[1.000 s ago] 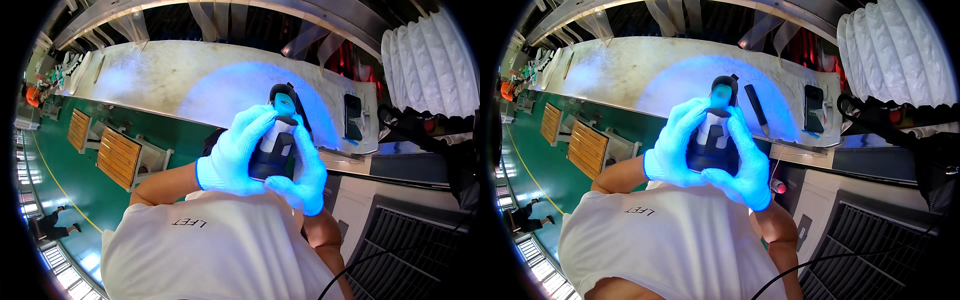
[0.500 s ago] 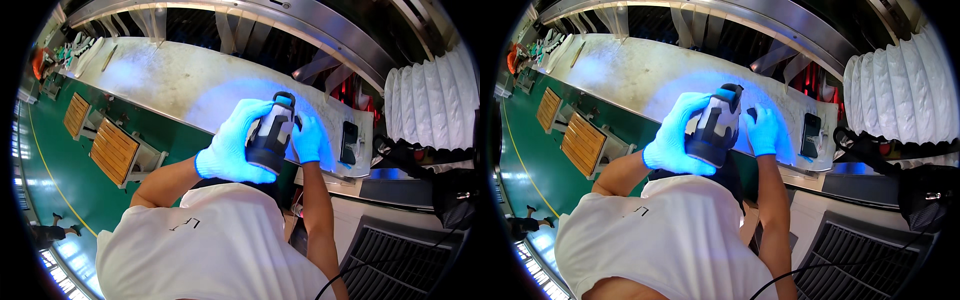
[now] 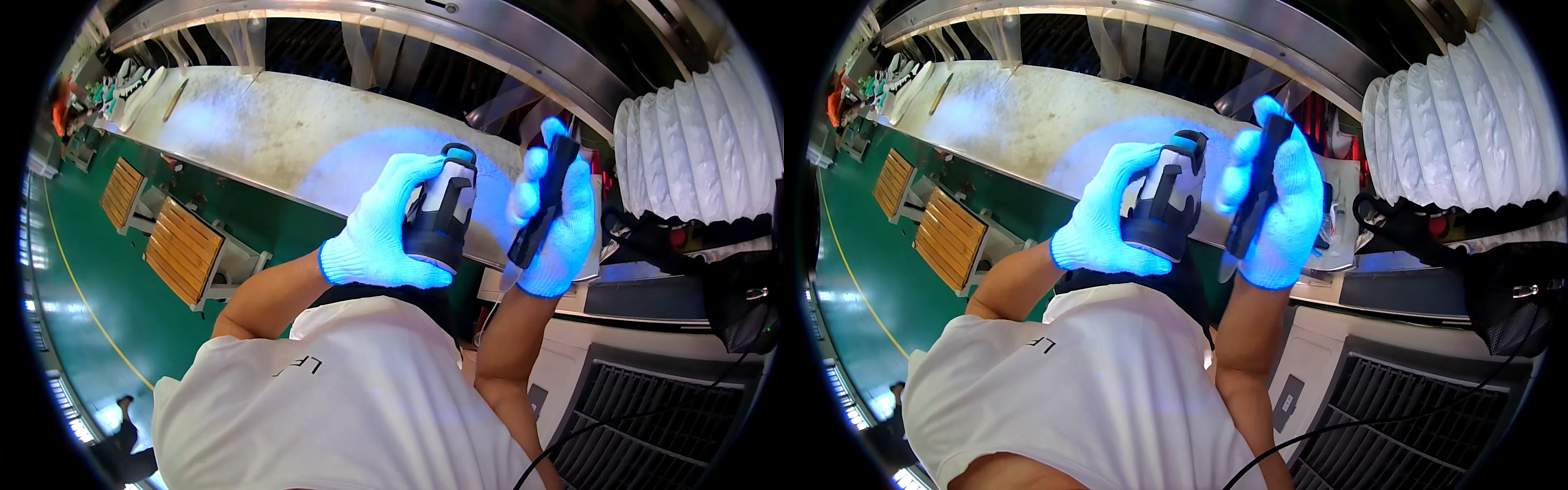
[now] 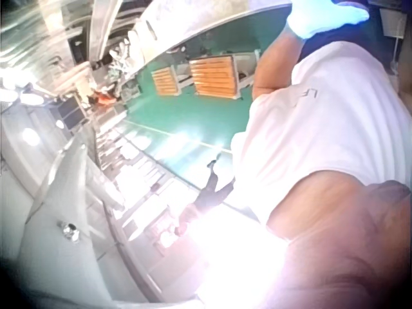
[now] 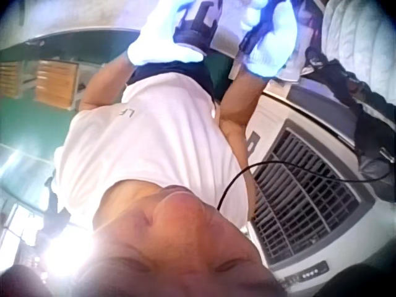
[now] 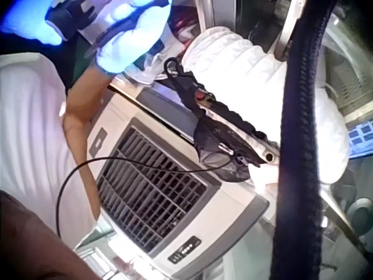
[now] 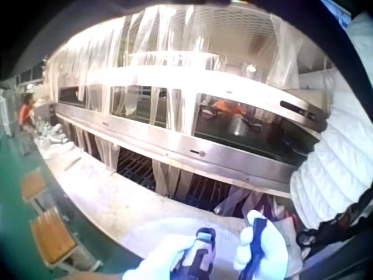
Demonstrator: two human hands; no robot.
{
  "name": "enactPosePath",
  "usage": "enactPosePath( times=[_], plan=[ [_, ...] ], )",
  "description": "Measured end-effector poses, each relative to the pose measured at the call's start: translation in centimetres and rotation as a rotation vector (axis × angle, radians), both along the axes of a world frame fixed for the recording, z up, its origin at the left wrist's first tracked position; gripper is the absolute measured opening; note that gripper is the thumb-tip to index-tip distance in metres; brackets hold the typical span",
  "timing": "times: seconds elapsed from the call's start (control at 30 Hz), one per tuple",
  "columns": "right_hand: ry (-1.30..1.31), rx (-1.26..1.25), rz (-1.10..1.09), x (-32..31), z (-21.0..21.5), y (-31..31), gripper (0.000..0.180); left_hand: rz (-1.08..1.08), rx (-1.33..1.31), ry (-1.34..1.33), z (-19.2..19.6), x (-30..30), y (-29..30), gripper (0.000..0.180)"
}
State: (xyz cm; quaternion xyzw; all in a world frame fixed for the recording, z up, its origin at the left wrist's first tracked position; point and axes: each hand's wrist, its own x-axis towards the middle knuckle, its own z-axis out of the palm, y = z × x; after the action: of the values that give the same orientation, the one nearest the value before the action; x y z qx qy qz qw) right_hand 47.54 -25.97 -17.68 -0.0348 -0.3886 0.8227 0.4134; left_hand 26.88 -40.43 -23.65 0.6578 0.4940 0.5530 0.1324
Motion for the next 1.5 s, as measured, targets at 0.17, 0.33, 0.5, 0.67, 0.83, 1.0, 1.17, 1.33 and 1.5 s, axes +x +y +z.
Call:
enactPosePath(
  times=[0.17, 0.33, 0.5, 0.67, 0.83, 1.0, 1.17, 1.33, 1.5],
  plan=[
    [0.075, -0.218, -0.261, -3.3, 1.8, -1.8, 0.056, 0.000, -0.001, 0.001, 0.2, 1.0, -0.2, 0.117],
    [0.085, -0.186, -0.111, -3.1, 0.4, -2.9, 0.043, 0.009, 0.027, 0.032, 0.4, 1.3, -0.4, 0.117],
    [0.035, -0.154, -0.266, -3.4, -1.2, -0.9, 0.041, 0.001, 0.014, 0.034, 0.2, 1.9, -0.5, 0.119],
    [0.060, -0.115, -0.365, -3.2, -2.2, -1.3, 0.043, -0.005, 0.038, 0.004, 0.0, 2.4, -0.3, 0.118],
    [-0.068, -0.191, -0.543, -4.1, -0.5, -3.4, 0.038, 0.005, 0.060, 0.013, 0.0, 2.7, -0.3, 0.117],
    [0.191, -0.332, -0.285, -3.0, -2.5, -2.9, 0.050, -0.004, 0.086, -0.006, -0.3, 3.3, 0.2, 0.118],
    [0.036, -0.225, -0.503, -2.0, -2.8, -3.8, 0.051, -0.013, 0.051, -0.018, -0.6, 3.9, -0.1, 0.123],
    [0.080, -0.126, -0.506, -2.3, -2.3, -4.2, 0.048, 0.027, 0.085, 0.025, -0.8, 4.4, -0.1, 0.121],
    [0.350, -0.285, -0.227, -1.8, -4.6, -2.9, 0.038, 0.045, 0.053, -0.043, -1.2, 4.7, -0.7, 0.121]
  ],
)
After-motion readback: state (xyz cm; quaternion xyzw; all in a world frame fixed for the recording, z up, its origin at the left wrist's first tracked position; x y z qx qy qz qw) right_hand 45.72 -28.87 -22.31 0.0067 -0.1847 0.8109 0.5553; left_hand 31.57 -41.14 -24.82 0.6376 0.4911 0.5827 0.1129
